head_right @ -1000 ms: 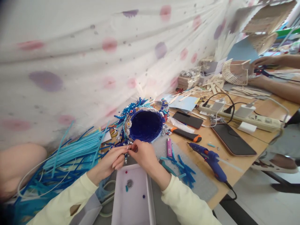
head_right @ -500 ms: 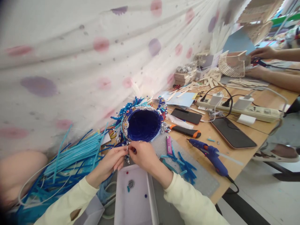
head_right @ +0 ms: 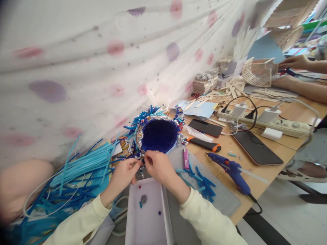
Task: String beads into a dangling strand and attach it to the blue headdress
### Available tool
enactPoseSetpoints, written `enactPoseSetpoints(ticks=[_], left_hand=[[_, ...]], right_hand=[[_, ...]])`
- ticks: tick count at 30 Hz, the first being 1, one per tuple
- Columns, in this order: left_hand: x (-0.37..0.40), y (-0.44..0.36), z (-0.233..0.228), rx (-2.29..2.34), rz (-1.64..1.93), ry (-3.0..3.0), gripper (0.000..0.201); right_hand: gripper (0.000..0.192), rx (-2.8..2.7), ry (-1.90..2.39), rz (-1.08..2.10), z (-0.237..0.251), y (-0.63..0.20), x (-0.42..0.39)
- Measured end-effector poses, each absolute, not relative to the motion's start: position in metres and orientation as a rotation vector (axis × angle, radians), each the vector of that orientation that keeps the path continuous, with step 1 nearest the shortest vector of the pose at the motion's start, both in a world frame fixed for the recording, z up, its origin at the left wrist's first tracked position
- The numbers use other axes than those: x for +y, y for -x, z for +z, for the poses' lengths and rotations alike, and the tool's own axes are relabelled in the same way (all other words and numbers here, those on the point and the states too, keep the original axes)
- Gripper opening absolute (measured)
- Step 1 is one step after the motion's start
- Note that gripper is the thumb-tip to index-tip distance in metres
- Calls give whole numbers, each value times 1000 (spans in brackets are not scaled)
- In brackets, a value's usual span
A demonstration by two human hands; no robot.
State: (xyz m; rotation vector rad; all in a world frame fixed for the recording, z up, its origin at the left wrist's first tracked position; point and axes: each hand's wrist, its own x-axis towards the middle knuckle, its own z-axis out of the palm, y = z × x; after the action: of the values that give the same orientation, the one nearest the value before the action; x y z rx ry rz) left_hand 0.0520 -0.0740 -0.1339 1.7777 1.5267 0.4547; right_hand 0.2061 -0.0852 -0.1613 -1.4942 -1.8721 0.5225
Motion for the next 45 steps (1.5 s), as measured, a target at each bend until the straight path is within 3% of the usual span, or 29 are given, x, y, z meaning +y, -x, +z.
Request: enactPoseSetpoints(ticks=[10, 17, 24, 30, 45], left_hand=[[-74, -54, -128, 1629, 377, -1908, 24], [-75, -59, -130, 1599, 422, -1883, 30], [-75, -58, -131, 1447, 448, -1641, 21], [-75, -54, -127, 1410, 492, -1510, 44], [-74, -55, -148, 1404, 531, -1738, 28]], right_hand=[[17, -1831, 1565, 487, -170, -197, -78], [16, -1848, 1351, 594, -164, -201, -81], [10, -1882, 1194, 512, -166, -207, -84], [13, -1934, 1115, 478, -172, -211, -83], [8, -1692, 1337, 731, -173, -205, -84]])
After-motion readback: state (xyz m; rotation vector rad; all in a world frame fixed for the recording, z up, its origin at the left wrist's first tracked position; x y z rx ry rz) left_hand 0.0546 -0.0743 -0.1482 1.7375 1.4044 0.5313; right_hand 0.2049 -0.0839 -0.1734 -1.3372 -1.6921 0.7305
